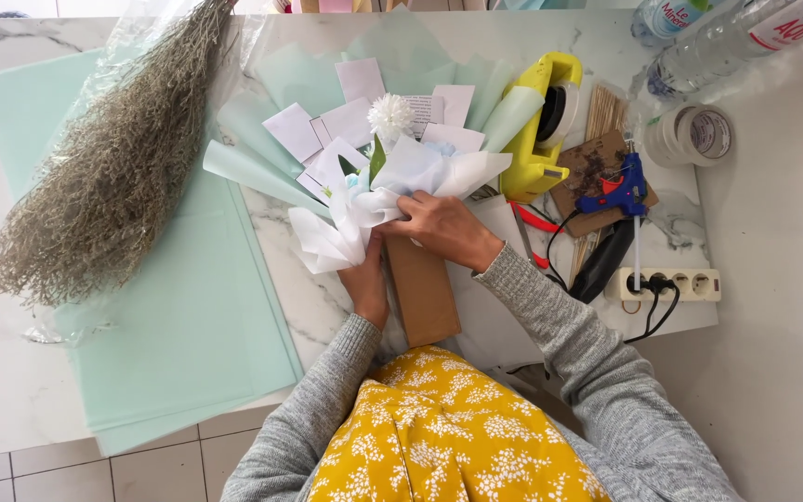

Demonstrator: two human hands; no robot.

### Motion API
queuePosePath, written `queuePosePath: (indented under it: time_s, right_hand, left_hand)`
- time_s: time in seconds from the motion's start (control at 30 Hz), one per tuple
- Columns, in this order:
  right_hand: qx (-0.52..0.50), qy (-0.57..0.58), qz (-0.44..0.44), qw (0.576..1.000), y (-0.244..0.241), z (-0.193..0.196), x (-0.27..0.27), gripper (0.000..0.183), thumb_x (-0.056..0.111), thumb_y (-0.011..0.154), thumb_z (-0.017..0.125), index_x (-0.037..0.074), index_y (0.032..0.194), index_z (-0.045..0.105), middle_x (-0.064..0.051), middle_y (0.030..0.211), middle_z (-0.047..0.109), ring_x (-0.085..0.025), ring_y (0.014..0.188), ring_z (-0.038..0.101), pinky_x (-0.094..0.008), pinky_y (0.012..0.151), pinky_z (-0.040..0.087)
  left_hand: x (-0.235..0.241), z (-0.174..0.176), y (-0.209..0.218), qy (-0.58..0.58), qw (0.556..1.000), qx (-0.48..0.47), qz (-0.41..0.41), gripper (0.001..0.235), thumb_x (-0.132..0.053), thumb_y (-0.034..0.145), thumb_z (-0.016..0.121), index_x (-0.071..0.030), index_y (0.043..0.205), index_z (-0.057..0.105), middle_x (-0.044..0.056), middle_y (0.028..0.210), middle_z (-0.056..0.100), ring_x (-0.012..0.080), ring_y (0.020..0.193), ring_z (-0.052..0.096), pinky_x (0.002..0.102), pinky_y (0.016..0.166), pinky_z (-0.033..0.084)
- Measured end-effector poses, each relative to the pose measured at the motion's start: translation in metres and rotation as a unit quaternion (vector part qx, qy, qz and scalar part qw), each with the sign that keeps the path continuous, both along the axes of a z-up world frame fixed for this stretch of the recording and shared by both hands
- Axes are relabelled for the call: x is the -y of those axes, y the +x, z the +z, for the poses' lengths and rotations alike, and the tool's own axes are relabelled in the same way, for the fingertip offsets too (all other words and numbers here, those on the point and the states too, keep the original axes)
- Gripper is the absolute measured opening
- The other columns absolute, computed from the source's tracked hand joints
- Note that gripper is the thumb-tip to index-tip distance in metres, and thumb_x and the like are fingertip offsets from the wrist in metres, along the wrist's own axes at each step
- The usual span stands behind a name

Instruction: Structuring and securing the wrapping paper around a small flower bouquet using tape at a gift wrapping station.

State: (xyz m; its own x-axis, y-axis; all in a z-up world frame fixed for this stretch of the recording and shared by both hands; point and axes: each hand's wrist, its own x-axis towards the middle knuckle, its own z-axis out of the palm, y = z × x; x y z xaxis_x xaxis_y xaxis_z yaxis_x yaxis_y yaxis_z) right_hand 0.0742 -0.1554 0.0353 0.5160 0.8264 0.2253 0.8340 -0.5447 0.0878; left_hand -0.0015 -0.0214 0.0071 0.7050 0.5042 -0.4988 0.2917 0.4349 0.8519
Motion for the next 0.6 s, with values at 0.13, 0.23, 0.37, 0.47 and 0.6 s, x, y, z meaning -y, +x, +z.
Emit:
queuePosePath:
  time_s: [0.13,0.23,0.37,0.47,0.6]
  right_hand:
    - [0.021,0.038,-0.031,0.999,-0.007,0.000,-0.004,0.020,0.022,0.095,0.052,0.034,0.108,0.060,0.002,0.073,0.046,-0.014,0.066,0.057,-0.027,0.056,0.054]
    - [-0.035,0.080,-0.134,0.987,-0.010,-0.039,0.002,0.019,0.039,0.097,0.049,0.022,0.090,0.050,0.006,0.068,0.042,-0.013,0.059,0.057,-0.027,0.050,0.052]
    - [-0.020,0.081,-0.259,0.962,-0.023,-0.044,0.003,0.038,0.057,0.088,0.056,0.023,0.088,0.041,0.010,0.059,0.039,-0.011,0.050,0.057,-0.025,0.045,0.050]
    - [0.022,0.126,-0.267,0.955,-0.028,-0.037,0.002,0.040,0.057,0.086,0.061,0.021,0.088,0.044,0.008,0.058,0.044,-0.013,0.049,0.059,-0.026,0.046,0.050]
    - [0.065,0.276,-0.139,0.949,-0.051,-0.032,-0.004,0.017,0.010,0.085,0.070,0.008,0.093,0.055,-0.010,0.085,0.058,-0.028,0.076,0.064,-0.037,0.065,0.054]
  left_hand:
    - [0.009,0.000,0.002,-0.035,0.999,-0.025,0.029,0.054,-0.025,0.079,0.078,-0.009,0.126,0.056,0.006,0.105,0.060,0.0173,0.089,0.057,0.035,0.076,0.049]
    - [0.011,-0.007,0.005,-0.060,0.996,-0.042,0.041,0.058,-0.027,0.077,0.080,-0.007,0.126,0.056,0.009,0.106,0.061,0.0201,0.091,0.058,0.038,0.076,0.050]
    - [0.015,-0.022,0.006,-0.083,0.993,-0.065,0.054,0.058,-0.023,0.076,0.081,-0.008,0.126,0.055,0.007,0.105,0.061,0.0177,0.088,0.057,0.035,0.076,0.049]
    - [0.015,-0.010,0.010,-0.069,0.994,-0.069,0.047,0.045,-0.023,0.075,0.082,-0.008,0.112,0.059,0.004,0.088,0.060,0.0149,0.074,0.056,0.031,0.064,0.047]
    - [0.011,-0.047,0.012,-0.063,0.995,-0.066,0.045,0.026,-0.023,0.074,0.081,-0.006,0.081,0.062,0.003,0.061,0.055,0.0128,0.051,0.051,0.028,0.045,0.040]
